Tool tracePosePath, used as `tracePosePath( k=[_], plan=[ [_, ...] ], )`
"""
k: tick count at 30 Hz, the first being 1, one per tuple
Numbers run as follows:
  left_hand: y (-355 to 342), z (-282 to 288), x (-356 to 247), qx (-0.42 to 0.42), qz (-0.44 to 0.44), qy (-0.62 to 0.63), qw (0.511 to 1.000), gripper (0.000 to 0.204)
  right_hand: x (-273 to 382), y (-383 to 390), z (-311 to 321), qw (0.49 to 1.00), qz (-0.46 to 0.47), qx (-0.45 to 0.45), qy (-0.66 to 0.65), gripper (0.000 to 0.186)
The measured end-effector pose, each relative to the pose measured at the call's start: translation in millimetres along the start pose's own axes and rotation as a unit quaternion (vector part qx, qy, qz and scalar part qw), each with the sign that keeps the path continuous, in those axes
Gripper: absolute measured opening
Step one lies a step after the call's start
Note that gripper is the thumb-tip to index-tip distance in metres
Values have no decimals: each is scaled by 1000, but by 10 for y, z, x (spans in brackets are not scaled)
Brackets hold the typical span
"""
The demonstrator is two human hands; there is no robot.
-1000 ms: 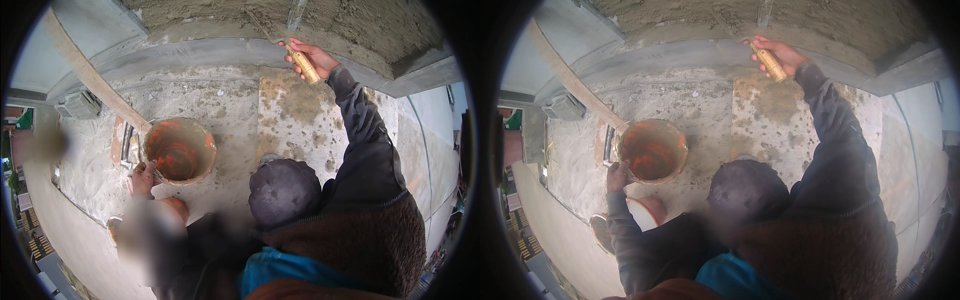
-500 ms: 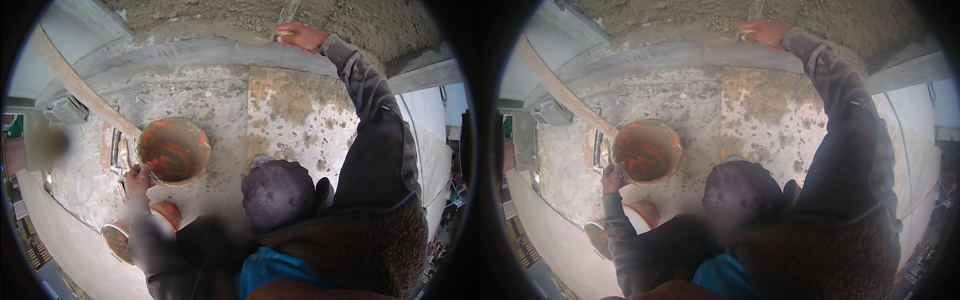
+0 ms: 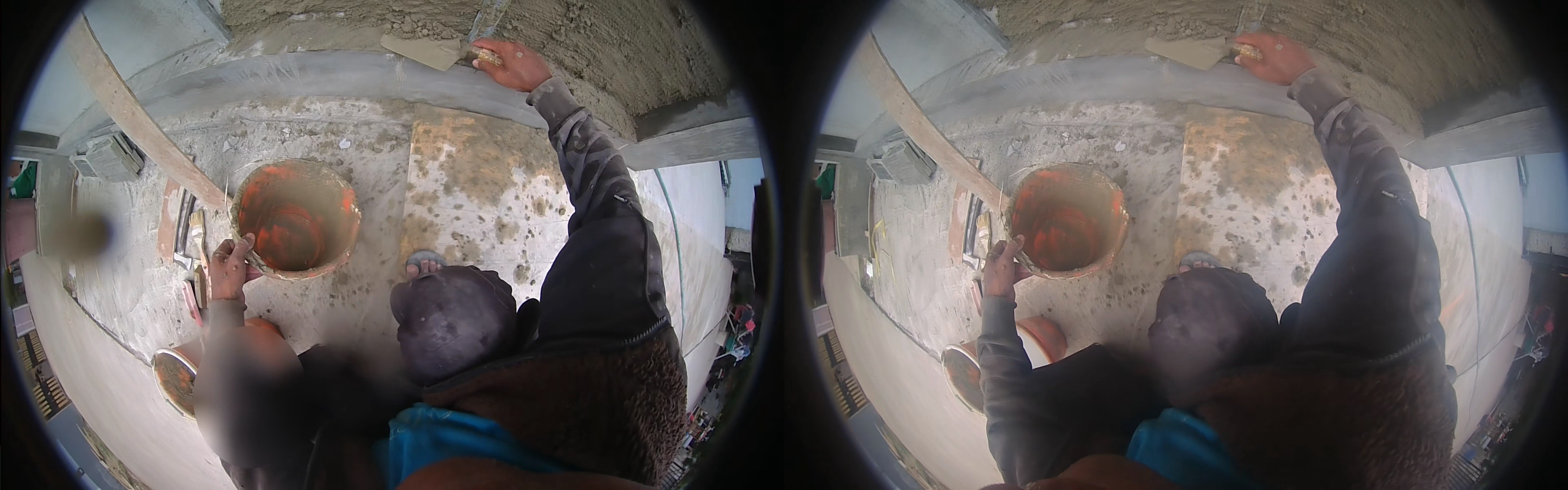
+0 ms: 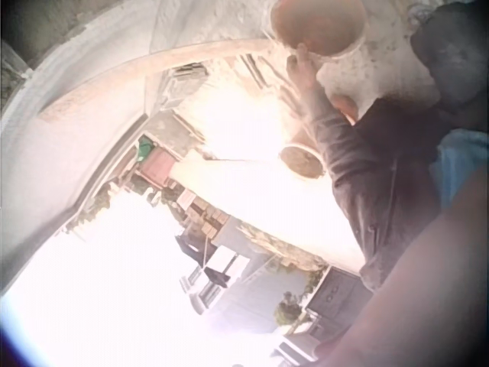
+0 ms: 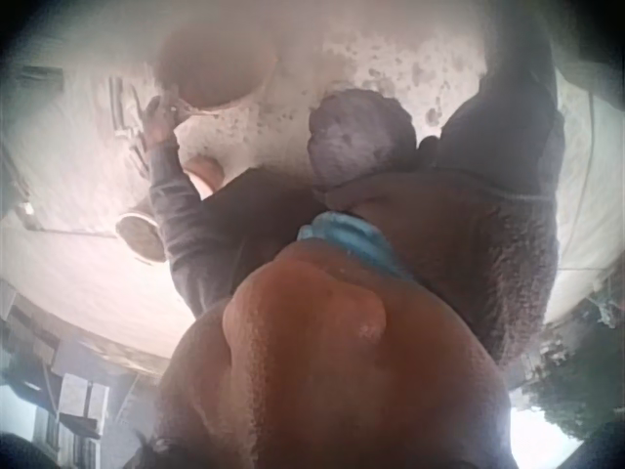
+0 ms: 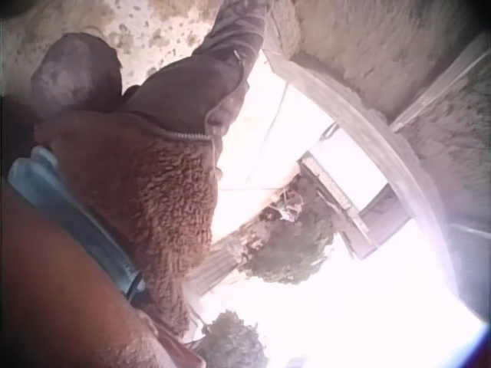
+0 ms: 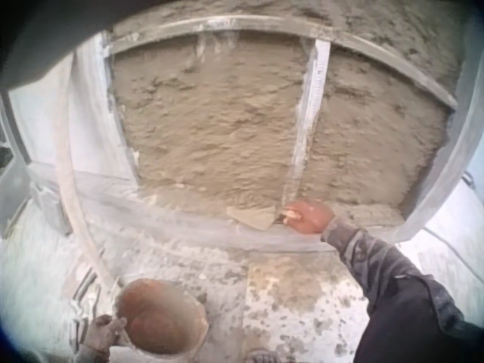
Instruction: The person scoops cement from a bucket with a trowel and applies it to a curved concrete surface, smoothing it with a straightedge and trowel. The person repeatedly transfers cement from one bucket to another and continues spreading it along the surface.
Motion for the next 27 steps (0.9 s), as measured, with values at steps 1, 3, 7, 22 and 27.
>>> tracePosePath(
  k=[1,3,7,22,27],
  plan=[
    [32,-51,-25,-3,4,18,1000,34,22,28,38,1000,5,0,-6,48],
    [59,-114,-45,-9,11,39,999,35,173,161,193,1000,-3,5,1,47],
    [49,-149,-77,-24,21,48,998,33,616,571,420,981,155,-118,-24,42],
    [73,-779,-244,41,-16,84,995,31,-2210,2939,446,800,-513,-48,-306,57],
    [107,-915,-402,61,-17,82,995,31,-2823,2904,986,849,-488,-142,144,36]
  ],
)
Point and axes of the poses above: each hand's wrist, its own y-axis away from the middle knuckle, its own z-axis out of the back of the hand, x = y × z, the point moved 10 cm from there along -y, towards the middle knuckle, and after that the axes turned 13 degrees about -z, right-handed, at the moved point
